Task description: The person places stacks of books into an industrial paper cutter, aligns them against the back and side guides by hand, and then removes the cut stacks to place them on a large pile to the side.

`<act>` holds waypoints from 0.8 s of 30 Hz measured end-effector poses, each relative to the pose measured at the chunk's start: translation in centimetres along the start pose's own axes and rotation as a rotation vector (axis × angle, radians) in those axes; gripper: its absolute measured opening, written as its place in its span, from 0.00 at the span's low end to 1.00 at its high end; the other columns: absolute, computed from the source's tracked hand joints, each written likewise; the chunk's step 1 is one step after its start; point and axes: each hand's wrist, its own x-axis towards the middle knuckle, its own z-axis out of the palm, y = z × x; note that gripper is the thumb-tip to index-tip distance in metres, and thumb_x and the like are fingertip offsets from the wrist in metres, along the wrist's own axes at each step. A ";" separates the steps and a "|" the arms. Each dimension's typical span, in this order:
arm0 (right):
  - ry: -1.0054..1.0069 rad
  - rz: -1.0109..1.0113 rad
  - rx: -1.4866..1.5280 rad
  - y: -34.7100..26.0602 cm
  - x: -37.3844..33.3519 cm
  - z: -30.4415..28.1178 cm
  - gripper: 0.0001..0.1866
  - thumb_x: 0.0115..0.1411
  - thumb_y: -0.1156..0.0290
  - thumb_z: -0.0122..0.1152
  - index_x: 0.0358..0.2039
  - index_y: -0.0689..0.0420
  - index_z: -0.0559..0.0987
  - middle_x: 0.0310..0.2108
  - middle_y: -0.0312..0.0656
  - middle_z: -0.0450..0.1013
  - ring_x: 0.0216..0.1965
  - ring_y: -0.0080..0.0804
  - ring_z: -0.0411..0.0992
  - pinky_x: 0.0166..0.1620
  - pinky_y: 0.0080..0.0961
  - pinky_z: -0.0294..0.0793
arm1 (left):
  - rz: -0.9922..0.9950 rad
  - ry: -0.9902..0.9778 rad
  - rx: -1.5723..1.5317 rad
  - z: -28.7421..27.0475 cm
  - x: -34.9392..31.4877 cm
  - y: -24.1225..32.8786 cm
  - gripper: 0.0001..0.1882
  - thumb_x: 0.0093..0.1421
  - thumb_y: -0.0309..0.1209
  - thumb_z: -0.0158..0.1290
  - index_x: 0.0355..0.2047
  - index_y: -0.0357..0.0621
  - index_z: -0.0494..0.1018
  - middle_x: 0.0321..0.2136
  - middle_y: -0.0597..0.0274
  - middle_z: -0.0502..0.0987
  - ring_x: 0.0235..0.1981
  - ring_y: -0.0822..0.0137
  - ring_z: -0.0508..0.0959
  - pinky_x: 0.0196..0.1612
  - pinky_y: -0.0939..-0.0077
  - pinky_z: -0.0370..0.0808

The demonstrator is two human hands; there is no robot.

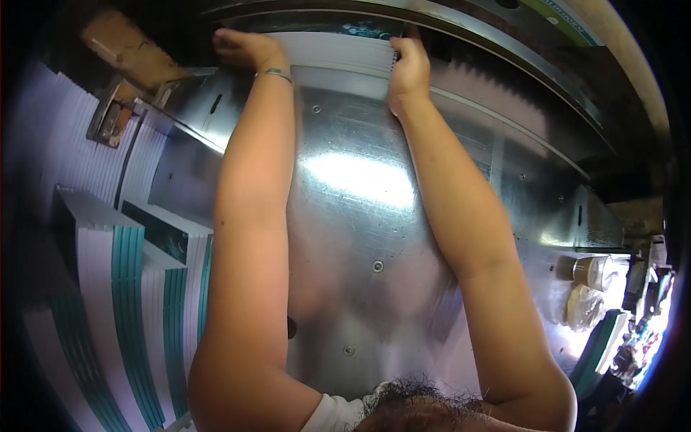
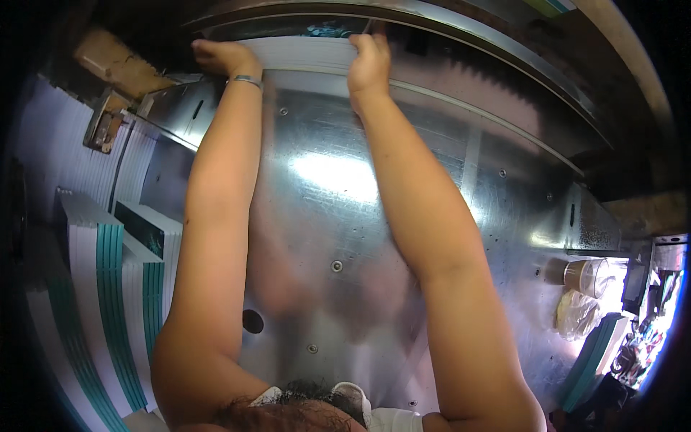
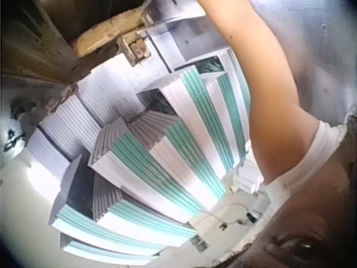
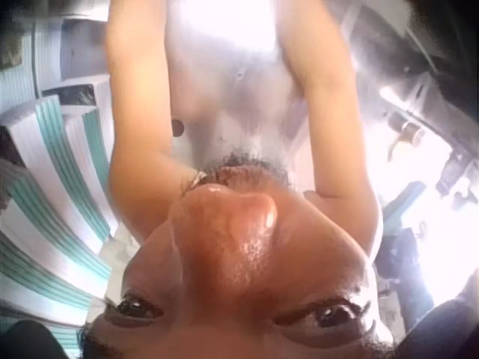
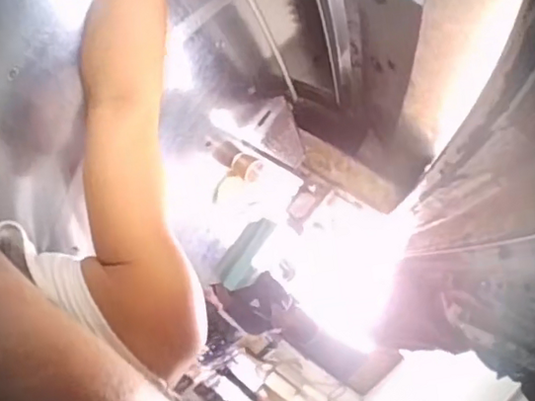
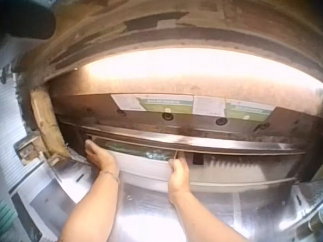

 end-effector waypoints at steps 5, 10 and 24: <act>-0.277 -0.052 -0.671 -3.3 -2.9 3.6 0.31 0.61 0.59 0.58 0.59 0.67 0.71 0.56 0.61 0.71 0.59 0.48 0.69 0.62 0.37 0.65 | 0.102 0.095 -0.019 -0.5 6.7 -1.5 0.24 0.69 0.39 0.40 0.47 0.25 0.72 0.50 0.35 0.76 0.47 0.47 0.77 0.53 0.56 0.74; -0.075 -0.252 -0.695 -1.8 -1.6 0.8 0.40 0.53 0.71 0.75 0.62 0.72 0.66 0.54 0.65 0.74 0.58 0.57 0.73 0.62 0.40 0.70 | -0.008 -0.037 0.079 0.6 3.1 -2.8 0.20 0.60 0.29 0.40 0.34 0.18 0.74 0.33 0.30 0.79 0.36 0.41 0.80 0.47 0.52 0.77; -0.100 -0.218 -0.722 -2.0 -1.6 1.1 0.48 0.57 0.69 0.73 0.72 0.67 0.55 0.61 0.65 0.69 0.64 0.55 0.68 0.66 0.37 0.65 | 0.040 0.130 -0.055 2.7 4.3 -2.8 0.14 0.61 0.33 0.46 0.39 0.40 0.78 0.35 0.60 0.82 0.36 0.63 0.80 0.40 0.73 0.75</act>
